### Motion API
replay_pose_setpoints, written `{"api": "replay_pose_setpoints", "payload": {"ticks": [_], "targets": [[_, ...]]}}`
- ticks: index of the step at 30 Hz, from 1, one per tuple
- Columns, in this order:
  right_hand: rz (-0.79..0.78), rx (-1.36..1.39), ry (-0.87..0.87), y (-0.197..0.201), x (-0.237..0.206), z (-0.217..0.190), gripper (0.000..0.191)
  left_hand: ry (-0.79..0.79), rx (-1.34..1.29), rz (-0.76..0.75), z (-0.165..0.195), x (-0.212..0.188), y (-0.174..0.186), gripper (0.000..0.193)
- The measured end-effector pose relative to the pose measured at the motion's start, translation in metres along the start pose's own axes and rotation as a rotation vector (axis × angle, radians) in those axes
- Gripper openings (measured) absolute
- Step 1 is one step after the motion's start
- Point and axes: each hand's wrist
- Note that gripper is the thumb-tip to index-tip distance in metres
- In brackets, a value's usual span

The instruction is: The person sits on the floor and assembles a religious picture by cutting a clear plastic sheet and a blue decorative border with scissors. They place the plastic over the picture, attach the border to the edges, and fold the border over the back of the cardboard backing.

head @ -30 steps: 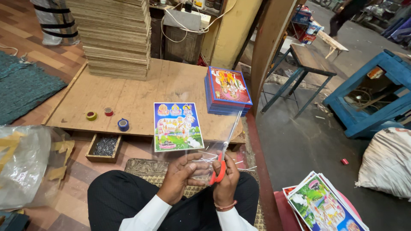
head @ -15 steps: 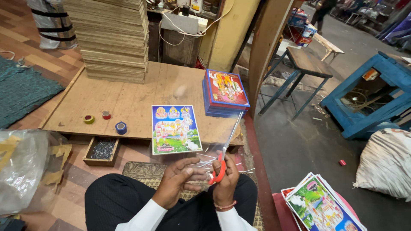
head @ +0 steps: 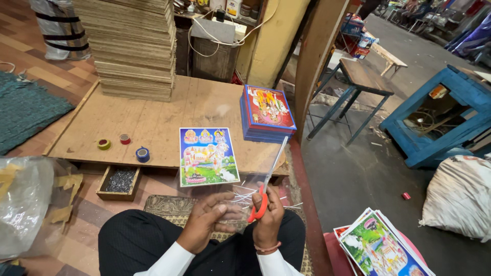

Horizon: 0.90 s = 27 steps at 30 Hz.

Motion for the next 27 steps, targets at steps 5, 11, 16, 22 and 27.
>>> {"api": "replay_pose_setpoints", "payload": {"ticks": [5,11,16,22,27], "targets": [[0.019,-0.02,-0.028,0.0,-0.001,-0.005,0.043,0.013,0.001,0.008,-0.004,-0.009,0.003,0.043],[0.075,-0.049,-0.009,-0.002,-0.003,0.001,0.044,0.02,-0.018,0.017,-0.008,-0.012,0.009,0.042],[0.041,-0.004,0.007,-0.003,-0.007,0.003,0.04,0.022,-0.016,0.018,-0.01,-0.013,0.011,0.042],[0.015,0.025,-0.006,0.0,-0.002,-0.005,0.033,0.058,0.024,0.049,-0.012,-0.019,0.014,0.043],[0.039,0.015,-0.01,-0.005,-0.005,-0.009,0.032,0.036,0.001,0.013,-0.013,-0.024,0.016,0.043]]}}
Point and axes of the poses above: each hand's wrist, its own x-axis towards the middle knuckle, its own y-axis out of the back of the hand, z = x × y, and after that the axes turned 10 degrees about -x, right-handed
